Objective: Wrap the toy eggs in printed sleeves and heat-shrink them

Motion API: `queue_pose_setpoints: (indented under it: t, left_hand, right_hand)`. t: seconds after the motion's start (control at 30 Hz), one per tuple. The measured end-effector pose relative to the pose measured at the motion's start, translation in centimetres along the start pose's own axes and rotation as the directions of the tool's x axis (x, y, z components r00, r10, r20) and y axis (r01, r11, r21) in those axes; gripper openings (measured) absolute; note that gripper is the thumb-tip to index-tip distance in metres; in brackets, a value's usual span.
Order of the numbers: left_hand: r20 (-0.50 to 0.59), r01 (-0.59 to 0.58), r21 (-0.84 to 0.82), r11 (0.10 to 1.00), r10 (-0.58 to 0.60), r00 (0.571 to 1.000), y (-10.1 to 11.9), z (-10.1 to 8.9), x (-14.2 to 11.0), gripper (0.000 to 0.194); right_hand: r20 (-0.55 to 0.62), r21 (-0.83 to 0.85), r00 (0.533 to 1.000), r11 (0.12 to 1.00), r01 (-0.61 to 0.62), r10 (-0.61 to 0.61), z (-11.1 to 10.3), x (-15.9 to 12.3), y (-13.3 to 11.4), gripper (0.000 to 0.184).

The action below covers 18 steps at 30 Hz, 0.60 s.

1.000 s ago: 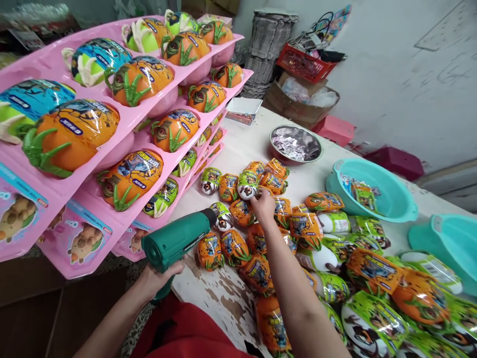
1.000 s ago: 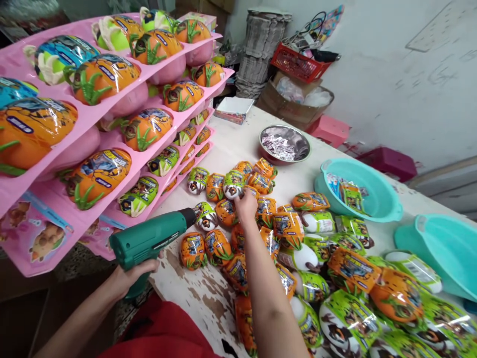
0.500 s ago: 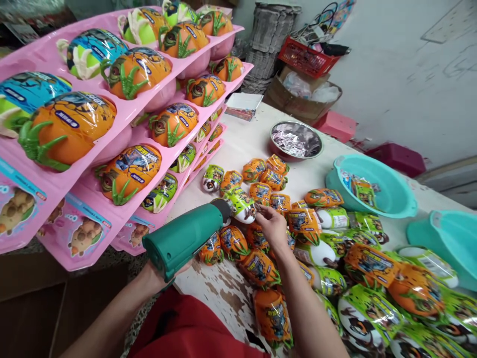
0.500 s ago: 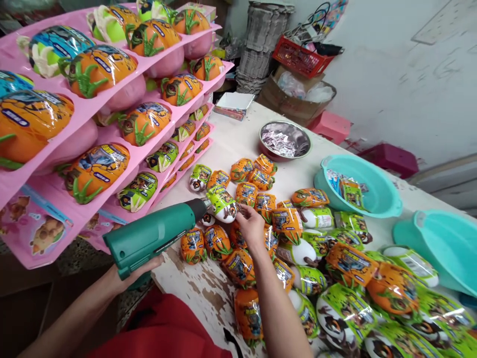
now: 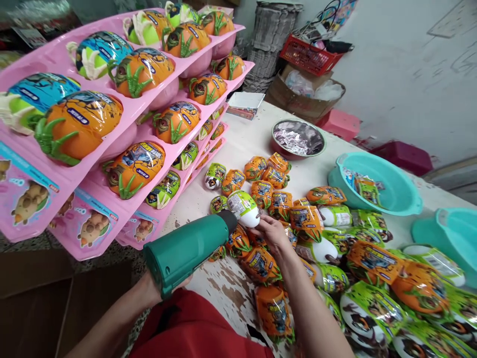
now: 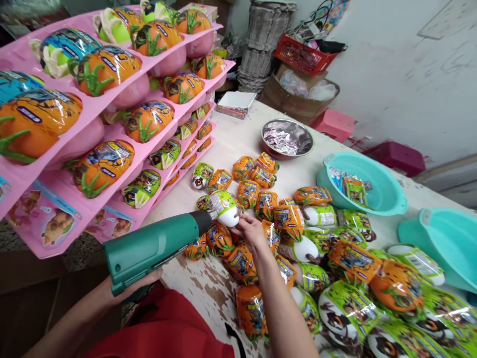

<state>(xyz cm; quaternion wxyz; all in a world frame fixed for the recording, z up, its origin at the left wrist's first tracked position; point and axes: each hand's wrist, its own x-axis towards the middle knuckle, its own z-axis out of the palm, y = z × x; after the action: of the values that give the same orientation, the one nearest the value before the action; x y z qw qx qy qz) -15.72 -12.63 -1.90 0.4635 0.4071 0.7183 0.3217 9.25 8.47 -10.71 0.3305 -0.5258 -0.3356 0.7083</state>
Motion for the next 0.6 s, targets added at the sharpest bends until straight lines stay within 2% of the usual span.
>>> queue_pose_setpoints:
  t: [0.07, 0.13, 0.2, 0.27, 0.33, 0.4, 0.5, 0.6]
  left_hand:
    - [0.061, 0.028, -0.007, 1.0, -0.028, 0.998, -0.2, -0.2, 0.1, 0.025]
    - [0.064, 0.05, -0.011, 0.999, -0.049, 0.997, -0.5, -0.5, 0.2, 0.027]
    - [0.043, 0.059, -0.013, 0.998, -0.059, 0.997, -0.8, -0.8, 0.3, 0.024]
    - [0.039, 0.05, -0.016, 0.999, -0.05, 0.998, -1.0, -1.0, 0.2, 0.018]
    - [0.04, 0.042, -0.025, 0.999, -0.041, 0.998, -1.4, -1.2, 0.2, 0.015]
    - [0.019, 0.045, -0.03, 0.999, -0.045, 0.999, -1.9, -1.4, 0.2, 0.016]
    - [-0.023, 0.018, -0.033, 0.999, -0.019, 1.0, -2.8, -1.8, 0.3, 0.022]
    - [-0.013, 0.0, -0.029, 1.0, -0.001, 1.0, -3.3, -2.5, 0.3, 0.025]
  right_hand:
    - [-0.034, -0.076, 0.989, 0.987, 0.138, -0.141, 0.1, -0.2, 0.2, 0.034]
    - [-0.061, -0.235, 0.933, 0.913, 0.333, -0.355, 0.3, -0.5, 0.1, 0.03]
    - [-0.022, -0.435, 0.829, 0.752, 0.495, -0.558, 0.4, -1.0, -0.2, 0.025]
    - [0.091, -0.584, 0.731, 0.558, 0.589, -0.676, 0.4, -1.6, -0.8, 0.023]
    - [0.228, -0.639, 0.66, 0.402, 0.656, -0.715, 0.4, -2.0, -1.4, 0.023]
    - [0.311, -0.643, 0.621, 0.321, 0.695, -0.719, 0.3, -2.2, -1.8, 0.024]
    - [0.324, -0.644, 0.594, 0.288, 0.708, -0.736, 0.0, -1.7, -1.9, 0.025]
    - [0.261, -0.652, 0.587, 0.308, 0.693, -0.767, -0.4, -1.0, -1.6, 0.024]
